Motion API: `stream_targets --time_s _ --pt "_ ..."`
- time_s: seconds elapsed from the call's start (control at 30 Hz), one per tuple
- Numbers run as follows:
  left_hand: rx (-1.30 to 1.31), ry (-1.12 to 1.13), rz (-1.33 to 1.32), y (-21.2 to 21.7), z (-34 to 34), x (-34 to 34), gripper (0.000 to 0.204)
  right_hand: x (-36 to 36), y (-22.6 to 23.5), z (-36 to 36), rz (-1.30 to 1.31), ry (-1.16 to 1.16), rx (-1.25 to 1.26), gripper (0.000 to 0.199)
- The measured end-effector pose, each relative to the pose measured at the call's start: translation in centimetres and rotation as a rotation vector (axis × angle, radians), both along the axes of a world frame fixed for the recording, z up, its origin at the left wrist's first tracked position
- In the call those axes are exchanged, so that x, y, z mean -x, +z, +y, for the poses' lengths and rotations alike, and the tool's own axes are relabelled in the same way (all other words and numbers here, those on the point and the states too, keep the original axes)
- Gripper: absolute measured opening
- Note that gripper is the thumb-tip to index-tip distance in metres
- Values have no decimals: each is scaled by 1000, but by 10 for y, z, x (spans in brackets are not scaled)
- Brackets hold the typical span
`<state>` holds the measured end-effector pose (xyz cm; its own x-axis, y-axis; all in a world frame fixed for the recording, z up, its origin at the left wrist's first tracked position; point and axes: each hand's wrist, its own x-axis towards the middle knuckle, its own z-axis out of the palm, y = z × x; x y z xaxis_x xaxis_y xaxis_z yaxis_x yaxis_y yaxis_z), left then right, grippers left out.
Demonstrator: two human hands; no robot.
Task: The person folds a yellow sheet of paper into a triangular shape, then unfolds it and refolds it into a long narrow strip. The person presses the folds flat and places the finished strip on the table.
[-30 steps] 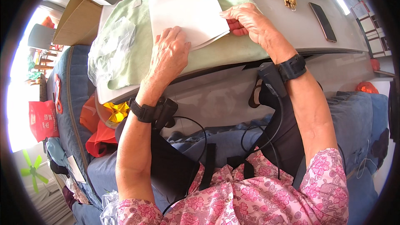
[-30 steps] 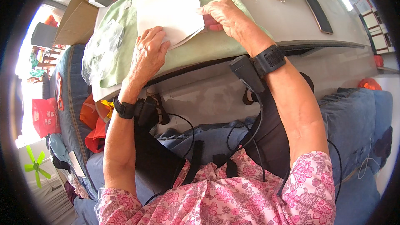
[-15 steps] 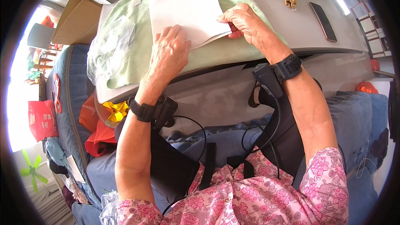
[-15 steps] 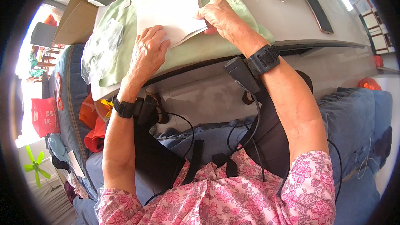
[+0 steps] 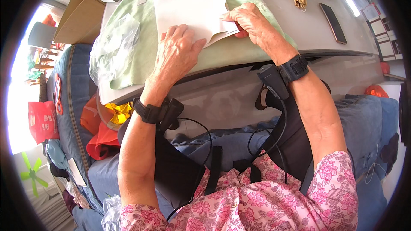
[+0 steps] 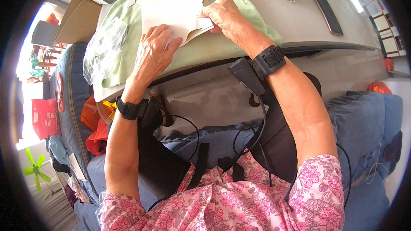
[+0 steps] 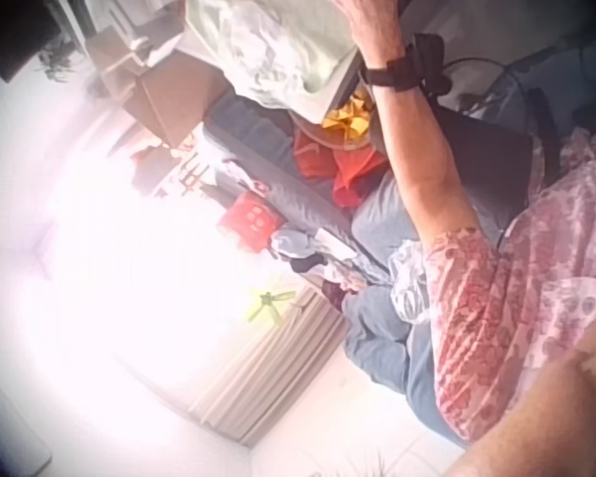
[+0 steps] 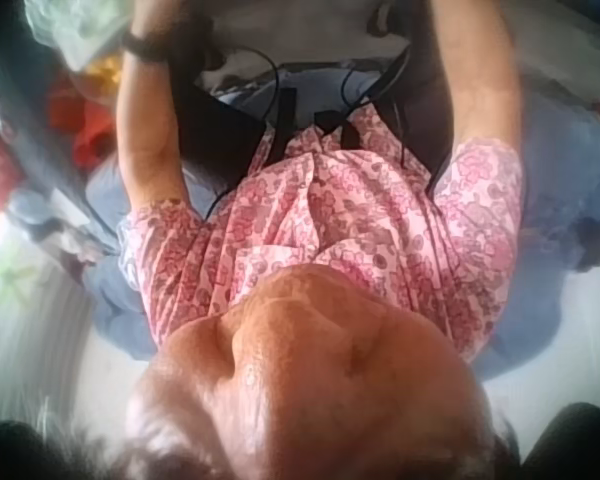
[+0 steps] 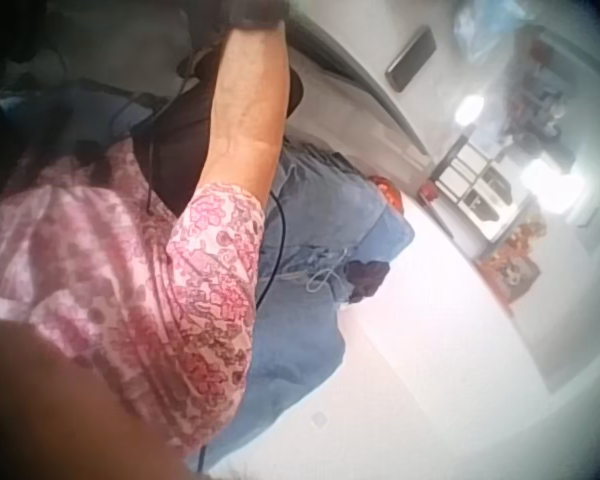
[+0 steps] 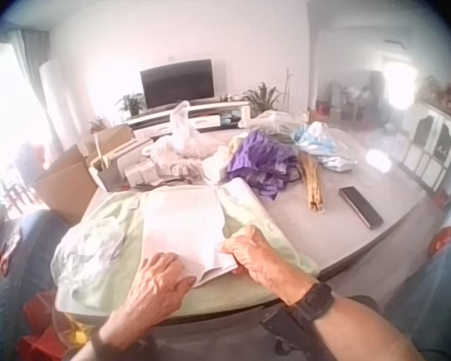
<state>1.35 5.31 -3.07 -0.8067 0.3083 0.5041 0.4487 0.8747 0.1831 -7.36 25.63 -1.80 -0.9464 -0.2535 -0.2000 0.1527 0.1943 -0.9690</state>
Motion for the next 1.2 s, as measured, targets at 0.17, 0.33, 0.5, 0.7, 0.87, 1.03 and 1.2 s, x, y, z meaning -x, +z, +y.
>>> stream_targets --time_s 0.17,0.33,0.5,0.7,0.87,1.03,1.2 --pt "-7 25 25 2 4 1 40 -1 1 -1 -10 -8 9 18" --pt "-5 78 61 -3 8 2 42 0 0 0 2 42 47 19" --pt "16 165 -71 5 18 1 36 2 0 2 4 34 50 20" --pt "-5 106 34 -6 15 6 29 0 2 0 3 36 45 22" --pt "52 139 56 -6 20 4 21 0 2 0 -2 36 26 22" --pt "25 62 190 -7 19 8 12 2 -1 1 0 50 34 22" --pt "62 55 197 -7 21 9 9 -6 7 1 -20 30 93 25"
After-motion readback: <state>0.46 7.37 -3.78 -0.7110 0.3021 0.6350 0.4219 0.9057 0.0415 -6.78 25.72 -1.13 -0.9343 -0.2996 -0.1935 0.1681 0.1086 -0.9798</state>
